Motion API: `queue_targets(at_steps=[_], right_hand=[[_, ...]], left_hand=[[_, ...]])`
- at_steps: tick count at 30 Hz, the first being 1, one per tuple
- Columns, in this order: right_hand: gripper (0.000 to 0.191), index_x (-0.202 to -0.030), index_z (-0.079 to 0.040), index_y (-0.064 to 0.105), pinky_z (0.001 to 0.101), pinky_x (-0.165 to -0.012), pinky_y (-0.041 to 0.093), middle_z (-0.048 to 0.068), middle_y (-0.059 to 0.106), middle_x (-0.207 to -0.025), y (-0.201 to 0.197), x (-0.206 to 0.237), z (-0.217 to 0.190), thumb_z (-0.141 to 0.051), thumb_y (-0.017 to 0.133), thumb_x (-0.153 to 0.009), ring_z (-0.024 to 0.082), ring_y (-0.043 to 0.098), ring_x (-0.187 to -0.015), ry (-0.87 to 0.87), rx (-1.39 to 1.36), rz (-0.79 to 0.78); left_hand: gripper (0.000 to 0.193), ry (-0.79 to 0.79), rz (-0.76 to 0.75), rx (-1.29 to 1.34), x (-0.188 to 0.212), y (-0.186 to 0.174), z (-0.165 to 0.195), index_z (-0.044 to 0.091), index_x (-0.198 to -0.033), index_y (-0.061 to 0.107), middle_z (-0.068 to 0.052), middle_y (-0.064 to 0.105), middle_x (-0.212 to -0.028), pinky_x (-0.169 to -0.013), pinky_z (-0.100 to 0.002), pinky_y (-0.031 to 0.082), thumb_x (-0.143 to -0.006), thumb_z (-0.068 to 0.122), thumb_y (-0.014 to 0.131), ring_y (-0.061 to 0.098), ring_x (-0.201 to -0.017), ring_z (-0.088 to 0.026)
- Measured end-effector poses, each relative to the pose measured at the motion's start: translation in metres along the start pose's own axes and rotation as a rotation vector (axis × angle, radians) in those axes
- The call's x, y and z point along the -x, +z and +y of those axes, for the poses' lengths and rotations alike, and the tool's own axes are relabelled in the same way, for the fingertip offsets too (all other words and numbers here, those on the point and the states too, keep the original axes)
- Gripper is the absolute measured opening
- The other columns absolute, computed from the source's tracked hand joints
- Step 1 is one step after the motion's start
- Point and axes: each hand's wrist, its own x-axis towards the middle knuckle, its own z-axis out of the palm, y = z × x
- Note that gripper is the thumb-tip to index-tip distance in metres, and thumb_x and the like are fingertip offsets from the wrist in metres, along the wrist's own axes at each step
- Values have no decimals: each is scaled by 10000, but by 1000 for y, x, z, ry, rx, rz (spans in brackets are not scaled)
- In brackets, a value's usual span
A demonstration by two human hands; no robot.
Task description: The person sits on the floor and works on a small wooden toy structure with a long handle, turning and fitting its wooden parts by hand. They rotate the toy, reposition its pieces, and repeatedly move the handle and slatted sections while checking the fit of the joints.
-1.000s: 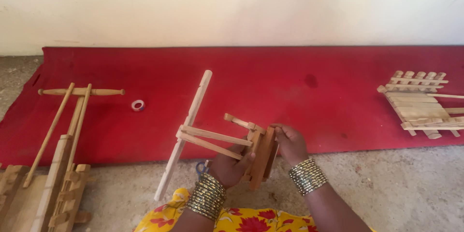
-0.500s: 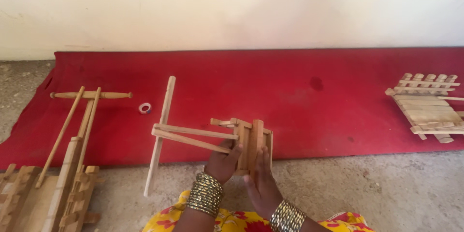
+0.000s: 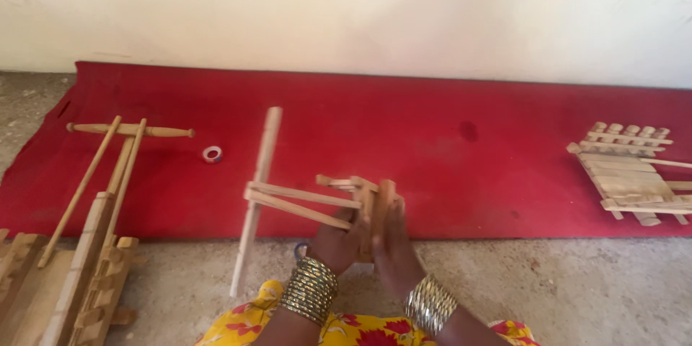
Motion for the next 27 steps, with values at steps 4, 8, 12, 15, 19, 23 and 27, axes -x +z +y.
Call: queue_targets(at_steps=[4, 8, 12, 15, 19, 23, 27], right_hand=[[976, -1580, 40, -76, 493, -1236, 158, 280, -133, -1680, 20, 42, -21, -659, 255, -985, 400, -77, -1570, -106, -69, -99], [1010, -1575, 31, -40, 464, -1245, 201, 262, -101, -1687, 29, 52, -27, -728, 223, -963, 374, -13, -1577, -73, 21, -99], [1004, -1594, 27, -71, 487, -1234, 116, 281, -160, -1683, 16, 22, -10, -710, 151, -948, 413, -135, -1571, -8, 62, -63], [1040, -1601, 11, -103, 473, -1221, 71, 285, -181, -1677, 1, -8, 8, -738, 118, -913, 403, -154, -1560, 33, -1, 72], [1092, -1580, 21, -107, 437, -1260, 38, 250, -114, -1699, -2, -22, 24, -800, 150, -907, 357, -82, -1583, 54, -218, 203], [1133, -1568, 15, -144, 443, -1256, 59, 227, -128, -1694, 12, -11, 20, -809, 225, -883, 333, -74, -1584, 104, -613, 133], [1072, -1631, 3, -98, 496, -1259, -21, 261, 144, -1704, 29, 15, 7, -786, 157, -951, 373, -94, -1607, 23, -427, 36]], left_hand=[[364, 31, 146, 248, -11, -15, -24, -16, -1160, 669, -123, 695, -825, -690, -395, 547, -980, 284, 568, 664, -754, -212], [360, 18, 213, 254, -13, -18, -31, -31, -1095, 680, -141, 712, -854, -721, -388, 548, -984, 301, 597, 679, -778, -225], [358, 135, 17, 34, -6, -14, -14, 10, -1140, 664, -113, 724, -934, -775, -355, 583, -991, 326, 584, 703, -852, -182], [349, 122, -70, 9, 6, -8, 3, 17, -1108, 677, -125, 712, -859, -746, -367, 559, -975, 333, 612, 684, -793, -200], [348, 257, -85, 95, 12, -9, 11, 13, -1162, 652, -98, 713, -889, -741, -356, 560, -963, 296, 621, 686, -816, -176], [344, 191, -30, 41, 8, -8, 7, -8, -1111, 680, -135, 713, -858, -732, -367, 563, -976, 302, 618, 688, -795, -211], [400, 244, 68, 22, 0, -13, 1, -30, -1201, 664, -128, 719, -1016, -809, -364, 560, -1027, 323, 591, 694, -934, -200]])
